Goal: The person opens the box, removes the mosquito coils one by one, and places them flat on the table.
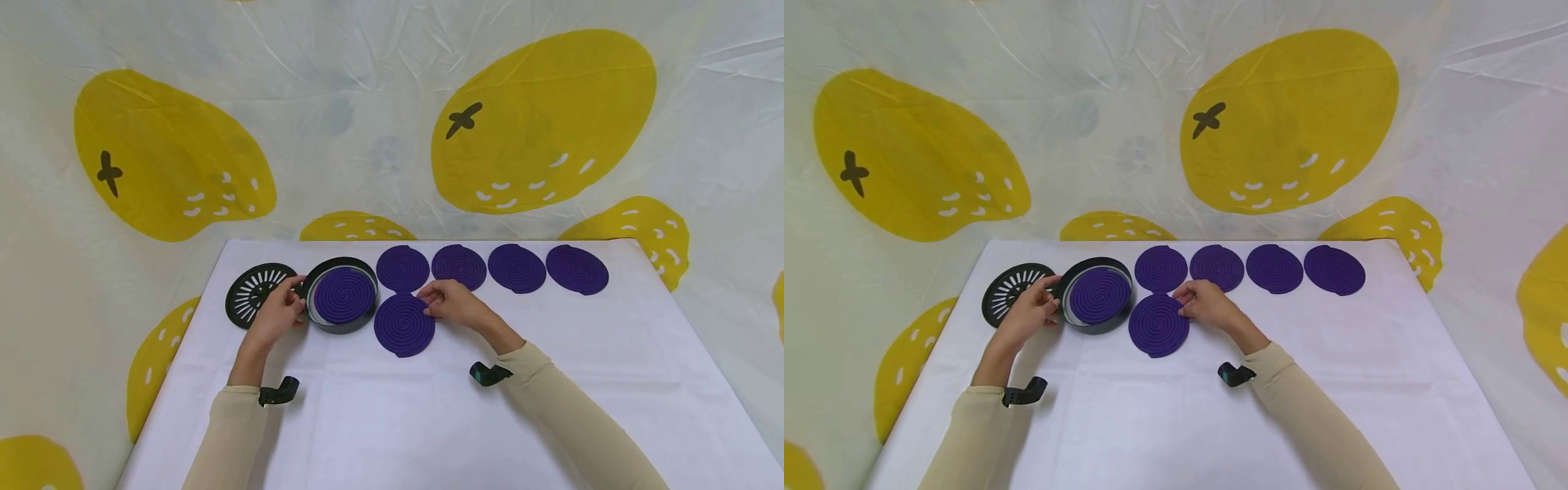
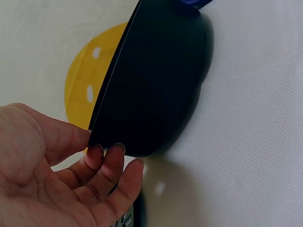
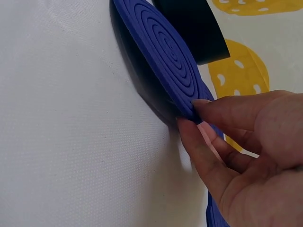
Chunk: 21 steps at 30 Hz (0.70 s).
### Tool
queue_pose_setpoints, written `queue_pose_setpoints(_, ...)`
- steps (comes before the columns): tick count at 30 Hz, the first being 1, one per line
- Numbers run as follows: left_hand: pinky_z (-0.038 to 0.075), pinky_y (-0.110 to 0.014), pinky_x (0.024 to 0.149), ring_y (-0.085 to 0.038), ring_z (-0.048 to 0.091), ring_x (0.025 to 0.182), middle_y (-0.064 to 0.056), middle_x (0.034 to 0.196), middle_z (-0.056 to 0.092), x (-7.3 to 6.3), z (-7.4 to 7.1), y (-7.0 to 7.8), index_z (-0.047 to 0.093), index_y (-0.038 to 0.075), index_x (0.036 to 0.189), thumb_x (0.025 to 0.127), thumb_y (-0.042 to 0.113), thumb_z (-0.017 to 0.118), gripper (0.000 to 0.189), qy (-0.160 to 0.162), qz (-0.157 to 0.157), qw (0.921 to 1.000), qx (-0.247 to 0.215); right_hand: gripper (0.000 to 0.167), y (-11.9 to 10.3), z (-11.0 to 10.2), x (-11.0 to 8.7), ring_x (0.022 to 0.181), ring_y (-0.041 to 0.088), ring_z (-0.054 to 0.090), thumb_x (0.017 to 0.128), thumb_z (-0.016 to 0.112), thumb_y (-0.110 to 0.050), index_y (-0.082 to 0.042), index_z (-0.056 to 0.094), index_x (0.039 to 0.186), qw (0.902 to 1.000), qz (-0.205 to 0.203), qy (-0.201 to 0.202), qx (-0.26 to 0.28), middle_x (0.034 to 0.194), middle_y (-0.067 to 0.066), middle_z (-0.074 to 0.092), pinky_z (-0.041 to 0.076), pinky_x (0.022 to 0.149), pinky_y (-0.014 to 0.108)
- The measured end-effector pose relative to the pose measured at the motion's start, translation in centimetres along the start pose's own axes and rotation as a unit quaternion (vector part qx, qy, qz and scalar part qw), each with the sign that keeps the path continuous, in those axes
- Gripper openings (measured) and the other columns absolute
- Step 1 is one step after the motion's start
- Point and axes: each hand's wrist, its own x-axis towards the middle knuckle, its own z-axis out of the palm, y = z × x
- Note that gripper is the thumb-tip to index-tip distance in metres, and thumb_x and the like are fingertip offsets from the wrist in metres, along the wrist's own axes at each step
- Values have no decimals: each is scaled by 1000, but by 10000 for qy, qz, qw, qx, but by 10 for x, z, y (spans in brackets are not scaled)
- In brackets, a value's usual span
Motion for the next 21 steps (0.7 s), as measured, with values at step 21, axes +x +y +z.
queue_pose_setpoints(21, 61, -43, 74, -24, 54, 87, -12, 97, 48, 1, 1, -4, 38, 10, 155, 101, -1, 49, 56, 34, 105, 9999, -34, 31, -13, -5, 3, 84, 17, 65, 89, 63, 4, 11, 64, 119, 9998, -186, 54, -111, 101, 20, 69, 54, 70, 24)
